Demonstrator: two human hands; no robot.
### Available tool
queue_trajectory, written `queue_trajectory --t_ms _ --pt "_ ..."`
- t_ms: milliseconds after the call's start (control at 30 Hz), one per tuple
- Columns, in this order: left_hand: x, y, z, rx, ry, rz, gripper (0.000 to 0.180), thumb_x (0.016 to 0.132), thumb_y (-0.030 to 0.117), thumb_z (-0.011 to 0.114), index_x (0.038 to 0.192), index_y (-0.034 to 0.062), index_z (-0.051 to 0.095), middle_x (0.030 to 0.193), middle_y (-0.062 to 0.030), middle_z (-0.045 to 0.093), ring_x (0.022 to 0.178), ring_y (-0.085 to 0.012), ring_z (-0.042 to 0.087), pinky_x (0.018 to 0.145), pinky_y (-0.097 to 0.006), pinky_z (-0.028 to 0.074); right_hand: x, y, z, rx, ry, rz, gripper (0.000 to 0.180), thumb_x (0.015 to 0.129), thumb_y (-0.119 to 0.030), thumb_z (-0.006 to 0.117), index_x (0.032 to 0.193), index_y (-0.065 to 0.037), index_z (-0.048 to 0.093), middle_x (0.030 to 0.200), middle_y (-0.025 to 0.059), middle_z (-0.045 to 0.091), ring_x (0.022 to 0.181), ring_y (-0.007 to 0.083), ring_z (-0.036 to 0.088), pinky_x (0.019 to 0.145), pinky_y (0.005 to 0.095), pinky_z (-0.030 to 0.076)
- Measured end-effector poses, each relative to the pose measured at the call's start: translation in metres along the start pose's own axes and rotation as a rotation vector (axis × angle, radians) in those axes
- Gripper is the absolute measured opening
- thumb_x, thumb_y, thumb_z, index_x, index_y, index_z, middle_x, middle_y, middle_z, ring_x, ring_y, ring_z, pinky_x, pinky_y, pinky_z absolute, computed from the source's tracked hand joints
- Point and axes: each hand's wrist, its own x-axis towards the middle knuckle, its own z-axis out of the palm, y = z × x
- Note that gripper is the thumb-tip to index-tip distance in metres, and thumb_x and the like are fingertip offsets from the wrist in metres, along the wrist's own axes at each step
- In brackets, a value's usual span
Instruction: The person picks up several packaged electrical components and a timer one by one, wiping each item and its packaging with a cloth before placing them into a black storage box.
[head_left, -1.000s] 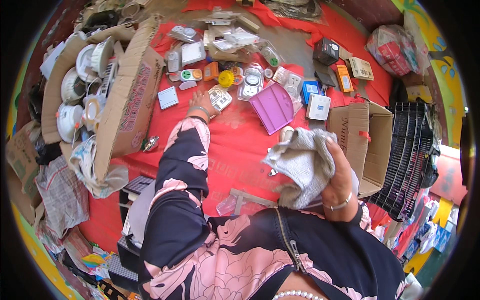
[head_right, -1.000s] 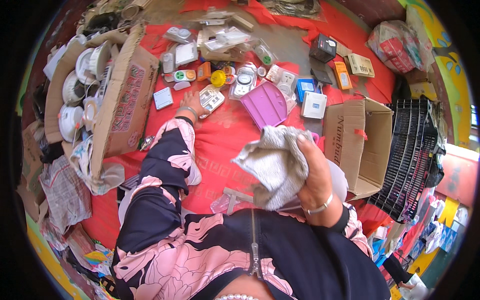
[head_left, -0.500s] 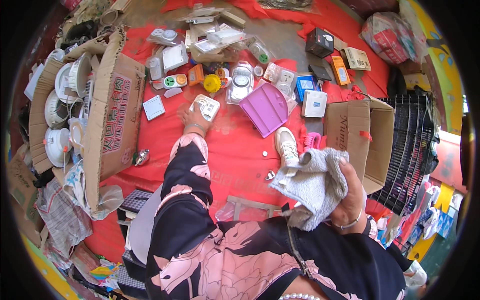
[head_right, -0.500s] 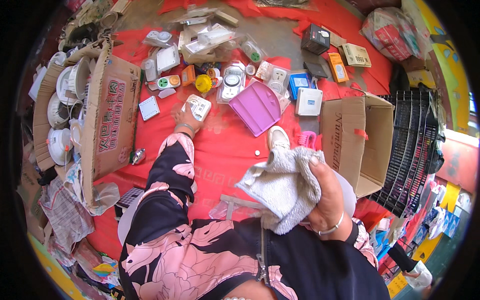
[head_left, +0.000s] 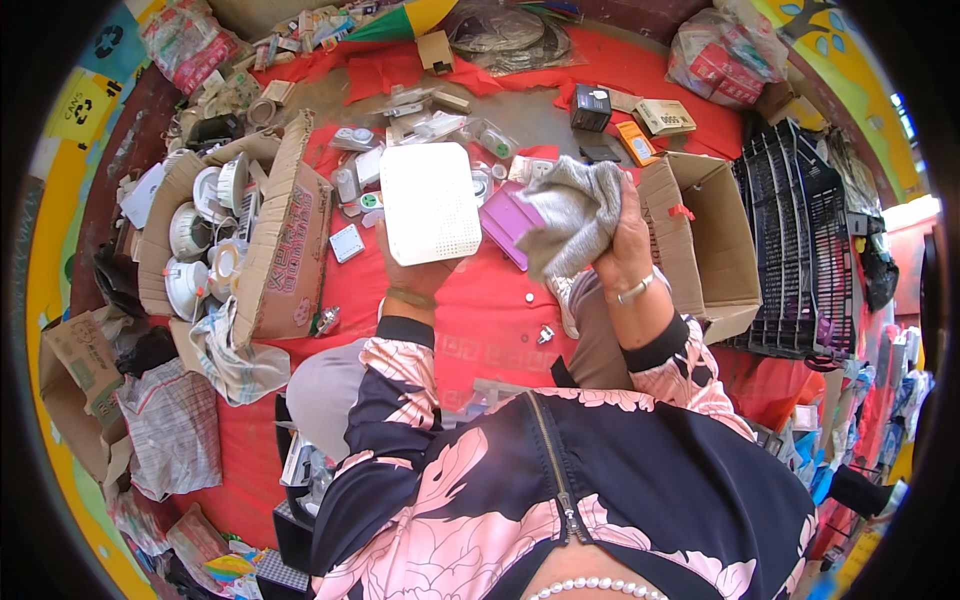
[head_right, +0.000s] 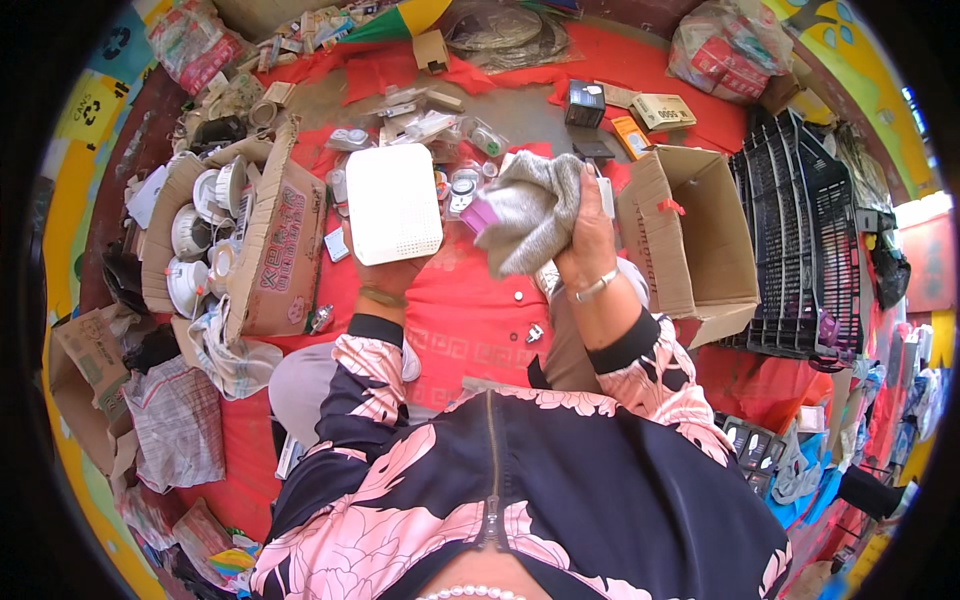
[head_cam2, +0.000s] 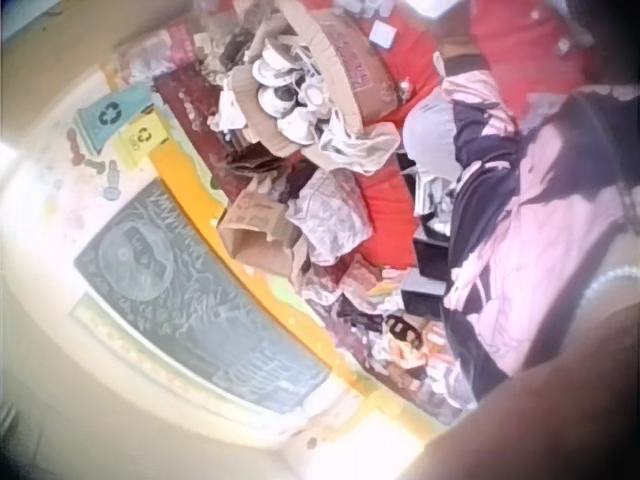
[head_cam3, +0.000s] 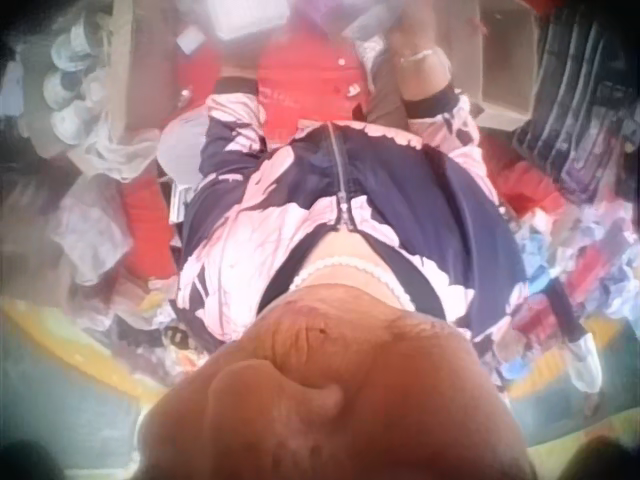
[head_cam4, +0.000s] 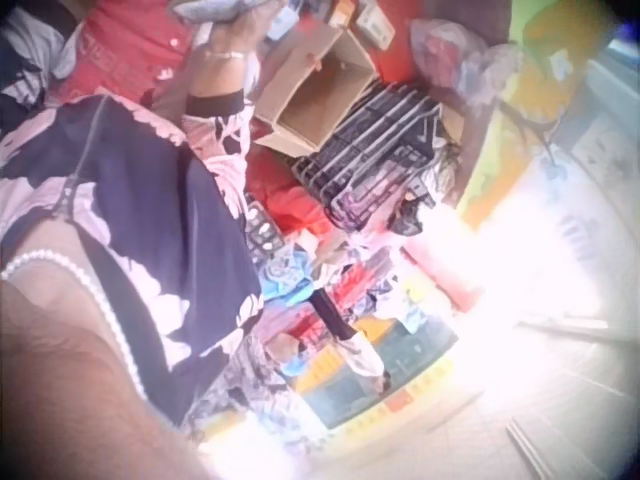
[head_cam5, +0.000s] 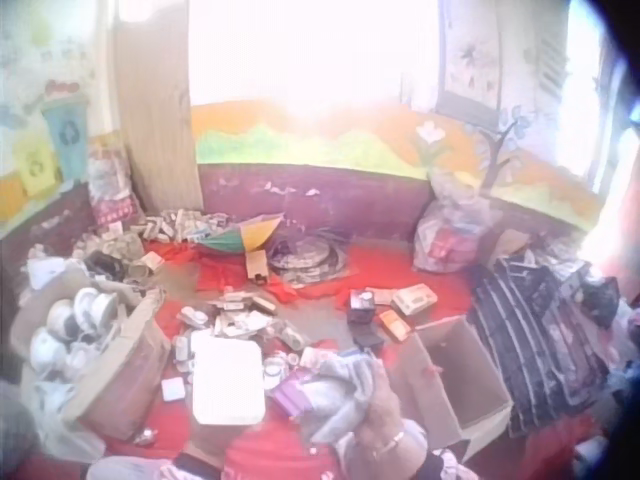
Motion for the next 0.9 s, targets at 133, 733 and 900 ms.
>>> queue_trajectory --t_ms 133,733,900 --pt "-0.036 -0.008 0.066 0.098 -0.026 0.046 0.085 0.076 0.065 0.051 0.14 0.015 0.028 0.138 -0.0121 0.038 0.118 -0.0374 0.045 0.095 -0.052 0.04 -0.015 -0.014 0.026 -0.07 -0.109 -0.186 0.038 0.093 -0.037 0.046 0.115 -0.007 0.052 0.112 0.0087 0.057 0.104 0.0215 0.054 0.092 0.0365 0.044" --pt "-0.097 -0.038 0.068 0.049 0.11 -0.056 0.064 0.087 0.055 0.041 0.137 0.0159 0.032 0.136 -0.007 0.04 0.124 -0.0253 0.041 0.1 -0.045 0.036 -0.128 0.068 0.058 -1.659 -1.268 -1.167 0.049 0.074 -0.029 0.063 0.121 -0.022 0.051 0.136 0.005 0.041 0.13 0.0236 0.033 0.107 0.0436 0.022" --pt "-0.101 -0.041 0.056 0.081 0.144 -0.104 0.063 0.087 0.054 0.041 0.136 0.0157 0.034 0.136 -0.0068 0.04 0.124 -0.0256 0.04 0.1 -0.046 0.036 -0.101 0.061 0.081 -1.542 -1.043 -1.123 0.043 0.071 -0.022 0.065 0.113 -0.018 0.056 0.129 0.0065 0.049 0.126 0.0227 0.04 0.107 0.042 0.025"
